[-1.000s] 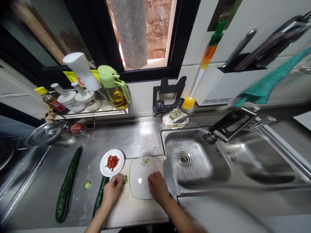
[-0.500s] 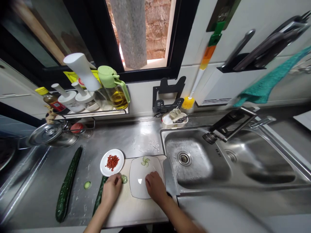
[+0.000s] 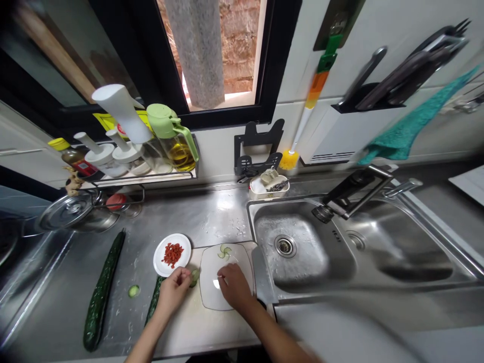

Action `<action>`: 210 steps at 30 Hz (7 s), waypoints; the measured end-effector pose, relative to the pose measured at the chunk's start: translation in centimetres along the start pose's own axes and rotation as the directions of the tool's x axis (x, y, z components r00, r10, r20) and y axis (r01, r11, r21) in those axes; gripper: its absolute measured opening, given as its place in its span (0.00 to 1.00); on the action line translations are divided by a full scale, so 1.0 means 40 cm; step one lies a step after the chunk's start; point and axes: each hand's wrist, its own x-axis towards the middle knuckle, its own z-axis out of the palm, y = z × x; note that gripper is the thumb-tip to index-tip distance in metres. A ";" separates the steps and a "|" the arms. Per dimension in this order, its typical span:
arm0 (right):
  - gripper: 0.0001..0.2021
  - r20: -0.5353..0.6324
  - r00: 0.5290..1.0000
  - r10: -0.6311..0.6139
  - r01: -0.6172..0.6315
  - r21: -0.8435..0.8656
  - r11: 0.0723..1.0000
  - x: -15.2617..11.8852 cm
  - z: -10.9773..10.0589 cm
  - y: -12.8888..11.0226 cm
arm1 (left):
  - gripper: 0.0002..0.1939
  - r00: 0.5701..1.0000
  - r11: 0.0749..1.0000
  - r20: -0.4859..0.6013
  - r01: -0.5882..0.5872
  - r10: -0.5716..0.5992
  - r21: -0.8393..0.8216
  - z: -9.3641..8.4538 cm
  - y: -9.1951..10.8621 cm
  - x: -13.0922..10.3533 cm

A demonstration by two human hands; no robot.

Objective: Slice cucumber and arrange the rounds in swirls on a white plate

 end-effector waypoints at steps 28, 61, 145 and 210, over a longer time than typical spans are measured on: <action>0.12 0.105 0.988 0.116 -0.142 0.285 0.948 0.025 -0.014 -0.020 | 0.13 0.970 0.928 0.237 0.042 0.050 -0.370 0.039 0.100 -0.024; 0.06 0.133 0.970 0.205 -0.195 -0.079 0.978 0.042 -0.174 0.103 | 0.02 0.926 0.913 0.351 0.257 -0.139 -0.317 0.276 0.161 0.028; 0.16 0.026 0.989 0.144 -0.109 -0.526 0.844 -0.122 -0.041 0.081 | 0.11 0.990 0.976 -0.140 0.064 -0.035 0.209 0.021 -0.073 -0.034; 0.11 0.102 0.976 0.194 -0.122 -0.481 0.868 -0.132 -0.055 0.038 | 0.09 0.963 0.892 -0.122 -0.168 0.239 0.420 -0.002 -0.093 -0.045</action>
